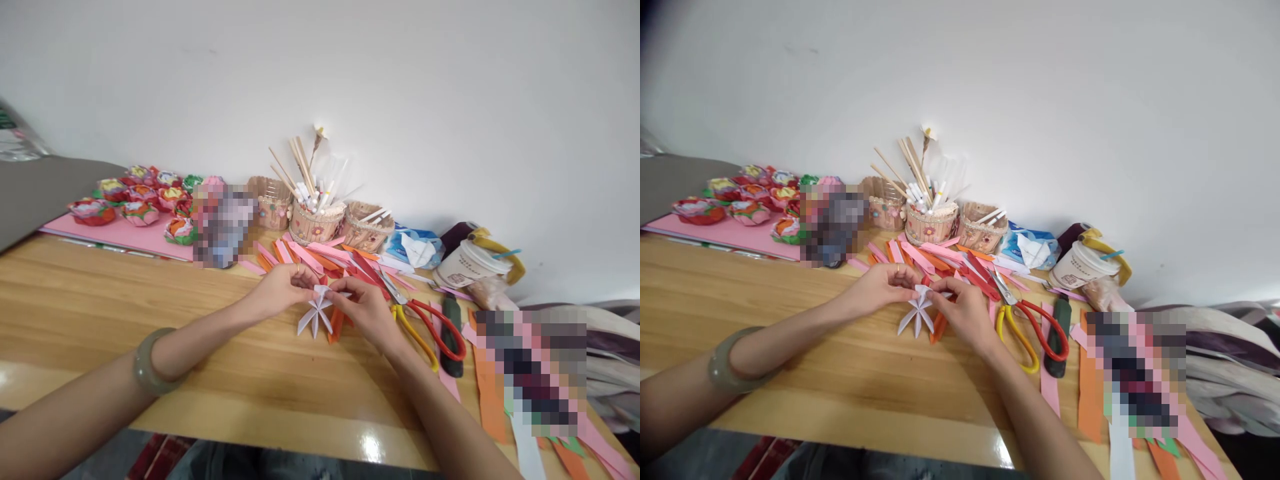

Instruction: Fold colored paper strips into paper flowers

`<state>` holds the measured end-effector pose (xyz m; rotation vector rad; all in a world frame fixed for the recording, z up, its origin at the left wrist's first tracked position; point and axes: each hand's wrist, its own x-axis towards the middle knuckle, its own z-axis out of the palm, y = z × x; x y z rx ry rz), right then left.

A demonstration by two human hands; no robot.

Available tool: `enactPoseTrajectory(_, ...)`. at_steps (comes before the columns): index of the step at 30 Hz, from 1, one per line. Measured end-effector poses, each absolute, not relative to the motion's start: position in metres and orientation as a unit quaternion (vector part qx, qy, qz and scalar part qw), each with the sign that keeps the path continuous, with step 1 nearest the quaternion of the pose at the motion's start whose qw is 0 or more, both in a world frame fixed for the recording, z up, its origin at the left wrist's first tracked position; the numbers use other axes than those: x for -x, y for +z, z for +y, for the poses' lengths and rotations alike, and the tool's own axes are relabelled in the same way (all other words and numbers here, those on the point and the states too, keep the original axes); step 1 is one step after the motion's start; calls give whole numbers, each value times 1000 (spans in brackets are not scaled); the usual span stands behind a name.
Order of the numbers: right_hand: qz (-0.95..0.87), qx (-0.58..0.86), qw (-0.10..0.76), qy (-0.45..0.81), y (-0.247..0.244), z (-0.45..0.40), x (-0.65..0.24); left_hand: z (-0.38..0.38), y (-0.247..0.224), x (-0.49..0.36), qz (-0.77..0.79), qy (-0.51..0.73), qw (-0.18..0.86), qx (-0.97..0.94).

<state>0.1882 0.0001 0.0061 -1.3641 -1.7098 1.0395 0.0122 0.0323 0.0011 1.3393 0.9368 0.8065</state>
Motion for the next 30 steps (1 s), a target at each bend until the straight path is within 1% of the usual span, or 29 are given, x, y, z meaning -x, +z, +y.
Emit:
enactPoseTrajectory(6, -679, 518, 321, 410, 10, 3, -190, 33, -2, -11, 405, 338, 633, -566)
enactPoseTrajectory(11, -695, 542, 321, 346, 10, -2, -185, 30, 0, -12, 409, 350, 610, -581)
enactPoseTrajectory(13, -699, 550, 330, 316, 9, -6, -181, 26, 0, -13, 423, 354, 562, -616)
enactPoseTrajectory(17, -708, 553, 346, 270, 6, -8, -175, 17, 0, -14, 418, 380, 353, -746)
enactPoseTrajectory(19, -711, 555, 335, 272, 5, -8, -175, 15, 0, -15, 413, 381, 301, -770)
enactPoseTrajectory(22, -719, 576, 297, 253, 5, -7, -176, 16, 0, -15, 452, 353, 337, -747)
enactPoseTrajectory(25, -740, 602, 264, 143, 3, -9, -176, 18, 1, -15, 464, 335, 373, -730)
enactPoseTrajectory(27, -756, 595, 268, 55, 1, -10, -176, 19, 1, -16, 435, 350, 417, -717)
enactPoseTrajectory(30, -779, 539, 318, -31, -2, -9, -177, 21, 2, -16, 393, 411, 525, -633)
